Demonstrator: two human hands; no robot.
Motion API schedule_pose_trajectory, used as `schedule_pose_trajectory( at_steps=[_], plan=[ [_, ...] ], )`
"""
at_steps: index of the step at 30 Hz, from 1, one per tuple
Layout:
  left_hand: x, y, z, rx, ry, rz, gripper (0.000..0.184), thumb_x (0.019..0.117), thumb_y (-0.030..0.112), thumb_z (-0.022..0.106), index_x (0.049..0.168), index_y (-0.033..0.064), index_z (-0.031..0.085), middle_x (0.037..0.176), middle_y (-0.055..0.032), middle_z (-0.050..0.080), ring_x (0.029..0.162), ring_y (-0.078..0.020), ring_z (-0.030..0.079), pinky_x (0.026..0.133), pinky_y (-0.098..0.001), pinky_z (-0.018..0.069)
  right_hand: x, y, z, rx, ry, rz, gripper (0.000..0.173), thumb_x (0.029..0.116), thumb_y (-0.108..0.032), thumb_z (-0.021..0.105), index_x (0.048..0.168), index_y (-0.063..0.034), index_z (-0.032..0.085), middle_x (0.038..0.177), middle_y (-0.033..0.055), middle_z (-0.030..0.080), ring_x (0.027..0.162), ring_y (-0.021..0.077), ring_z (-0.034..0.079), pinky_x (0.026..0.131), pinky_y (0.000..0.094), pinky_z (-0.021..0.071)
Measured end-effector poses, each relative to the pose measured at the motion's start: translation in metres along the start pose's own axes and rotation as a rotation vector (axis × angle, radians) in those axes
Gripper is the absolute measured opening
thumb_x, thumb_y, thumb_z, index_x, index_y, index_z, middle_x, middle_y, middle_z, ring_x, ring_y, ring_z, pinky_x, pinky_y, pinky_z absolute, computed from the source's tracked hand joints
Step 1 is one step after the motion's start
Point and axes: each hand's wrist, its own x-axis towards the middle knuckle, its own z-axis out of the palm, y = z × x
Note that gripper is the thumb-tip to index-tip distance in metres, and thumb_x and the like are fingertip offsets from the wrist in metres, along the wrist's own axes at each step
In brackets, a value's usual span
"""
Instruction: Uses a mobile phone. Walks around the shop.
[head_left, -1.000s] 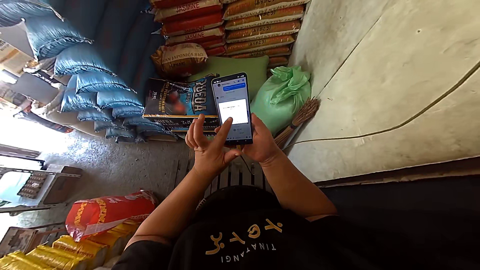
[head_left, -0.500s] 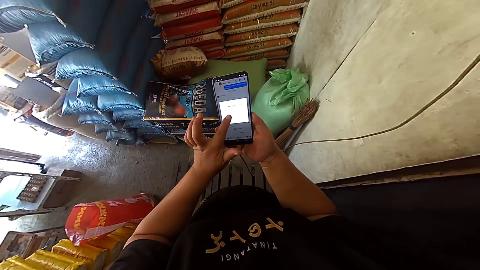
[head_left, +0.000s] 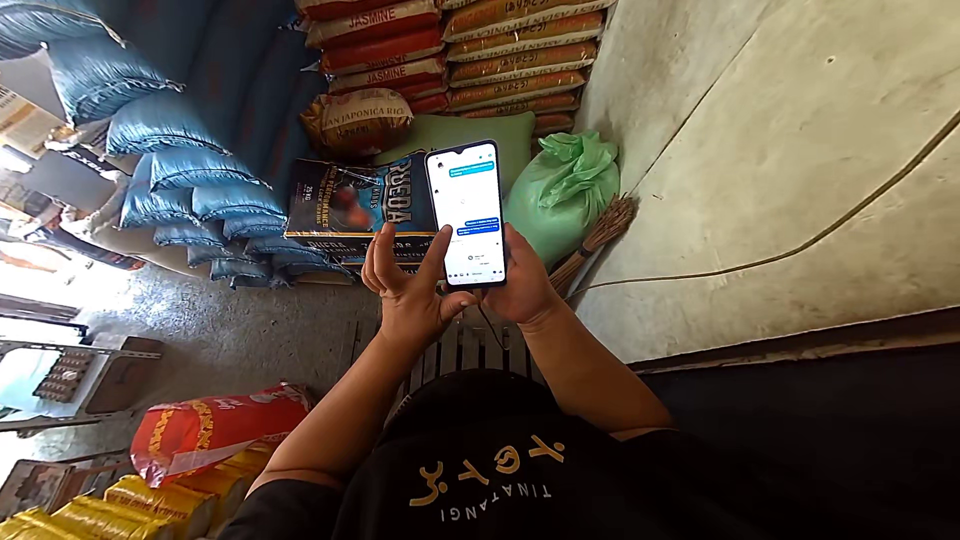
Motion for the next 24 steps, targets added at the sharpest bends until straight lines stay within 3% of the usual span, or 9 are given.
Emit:
schedule_pose_trajectory(
  at_steps=[9,17,21,24],
  plan=[
    [0.004,0.001,-0.002,0.019,0.01,-0.008,0.085,0.0917,0.086,0.023,0.148,0.0284,0.053,0.166,-0.015,0.019,0.155,-0.0256,0.011,0.123,-0.0472,0.0082,-0.001,-0.005,0.002,-0.003,-0.03,-0.017,0.057,0.1059,-0.063,0.029,0.139,-0.0233,0.055,0.127,0.0107,0.069,0.11,0.0275,0.071,0.085,0.043,0.0621],
    [0.007,-0.005,-0.004,0.035,0.005,-0.011,0.088,0.0923,0.085,0.018,0.153,0.0276,0.046,0.168,-0.0147,0.013,0.157,-0.0262,0.004,0.125,-0.0475,0.0041,0.0,-0.006,-0.002,0.017,-0.069,-0.008,0.063,0.1039,-0.067,0.029,0.142,-0.0212,0.052,0.128,0.0173,0.068,0.112,0.0329,0.07,0.087,0.0447,0.0612],
    [0.005,-0.016,0.002,-0.059,-0.019,-0.07,0.094,0.091,0.086,0.01,0.154,0.0252,0.044,0.167,-0.0194,0.012,0.157,-0.0281,0.007,0.125,-0.0442,0.0142,-0.001,-0.007,-0.004,0.028,-0.067,0.012,0.067,0.103,-0.068,0.029,0.144,-0.0197,0.05,0.13,0.0198,0.067,0.114,0.0357,0.069,0.09,0.0472,0.0601],
    [-0.004,-0.03,0.007,-0.115,-0.096,-0.213,0.097,0.0925,0.083,0.005,0.154,0.0213,0.046,0.165,-0.0243,0.014,0.156,-0.0336,0.012,0.124,-0.048,0.0196,0.0,-0.008,-0.003,0.008,-0.065,0.017,0.07,0.1021,-0.07,0.026,0.144,-0.0196,0.05,0.128,0.0205,0.068,0.11,0.0353,0.071,0.087,0.0448,0.0614]
  ],
)
